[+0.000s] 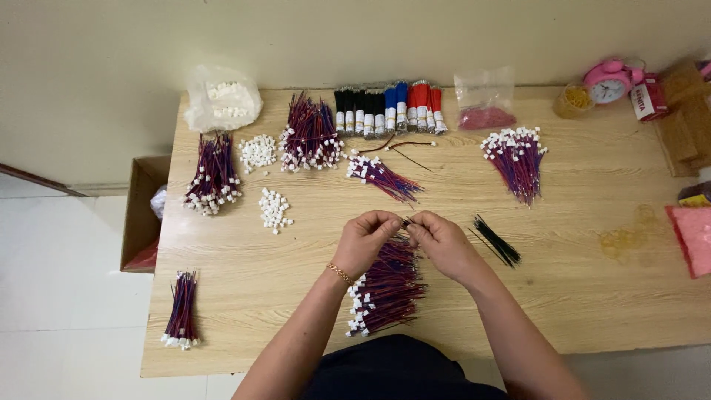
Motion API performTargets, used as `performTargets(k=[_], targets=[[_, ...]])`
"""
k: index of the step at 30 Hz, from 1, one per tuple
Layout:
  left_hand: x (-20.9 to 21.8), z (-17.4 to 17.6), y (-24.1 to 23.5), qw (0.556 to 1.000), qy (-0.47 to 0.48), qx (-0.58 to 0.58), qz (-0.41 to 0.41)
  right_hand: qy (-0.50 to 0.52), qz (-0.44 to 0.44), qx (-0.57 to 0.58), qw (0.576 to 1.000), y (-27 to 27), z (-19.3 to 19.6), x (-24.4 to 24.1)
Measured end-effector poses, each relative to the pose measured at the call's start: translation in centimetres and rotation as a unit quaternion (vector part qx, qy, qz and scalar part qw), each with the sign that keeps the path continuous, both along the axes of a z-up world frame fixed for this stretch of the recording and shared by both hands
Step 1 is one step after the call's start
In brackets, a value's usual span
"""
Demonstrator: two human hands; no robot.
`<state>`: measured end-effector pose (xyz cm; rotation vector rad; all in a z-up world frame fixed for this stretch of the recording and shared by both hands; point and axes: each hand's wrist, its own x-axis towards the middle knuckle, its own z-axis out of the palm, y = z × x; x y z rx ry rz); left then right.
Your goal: Assembling wire components by threading small white connectors onto individual wires
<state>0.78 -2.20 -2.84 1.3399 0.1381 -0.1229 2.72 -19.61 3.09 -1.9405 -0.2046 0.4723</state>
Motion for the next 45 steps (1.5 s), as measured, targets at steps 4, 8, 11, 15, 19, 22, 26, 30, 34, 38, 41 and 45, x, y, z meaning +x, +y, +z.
performTargets(k=[4, 8, 11, 15, 19, 22, 26, 30, 34, 38, 41, 45], targets=[[0.0, -0.5, -0.1, 1.0, -0.001, -0.001, -0.002, 0.013, -0.003, 0.022, 1.0, 0.5, 0.3, -0.2], [-0.1, -2.3, -0.6, 1.0, 0.006, -0.01, 0.004, 0.028, -0.03, 0.053, 0.998, 0.1, -1.7, 0.1], [-0.3, -1.1, -0.7, 1.0, 0.009, -0.006, 0.012, 0.025, -0.035, 0.049, 0.998, 0.3, -1.5, 0.0], [-0.1, -0.7, -0.6, 1.0, 0.017, 0.008, 0.01, 0.035, -0.035, 0.045, 0.998, 0.6, -0.6, -0.1], [0.2, -2.2, -0.9, 1.0, 0.021, 0.01, 0.012, 0.044, -0.02, 0.02, 0.999, 0.6, -1.1, 0.2], [0.2, -3.3, -1.0, 1.0, 0.022, 0.012, 0.013, 0.055, -0.058, 0.049, 0.996, 0.7, -2.1, 0.4], [0.4, -2.9, -0.7, 0.999, 0.03, 0.03, 0.007, 0.033, -0.049, -0.027, 0.998, 0.9, -1.1, 0.7], [1.3, -0.8, 0.6, 0.997, 0.038, 0.06, -0.013, 0.051, -0.094, -0.034, 0.994, 0.4, -2.0, 0.8], [7.1, -4.9, 3.4, 0.963, -0.002, 0.271, 0.002, 0.067, -0.106, -0.008, 0.992, -0.2, -2.8, 1.7], [11.9, -6.0, 3.5, 0.882, -0.056, 0.465, 0.053, 0.068, -0.122, -0.031, 0.99, -0.6, -1.8, 2.1], [15.5, -8.3, 2.8, 0.821, -0.123, 0.556, 0.038, 0.085, -0.137, -0.03, 0.986, -1.0, -2.3, 2.4], [18.1, -9.3, 1.7, 0.712, -0.071, 0.695, -0.072, 0.082, -0.148, -0.009, 0.985, -2.3, -5.6, 2.6]])
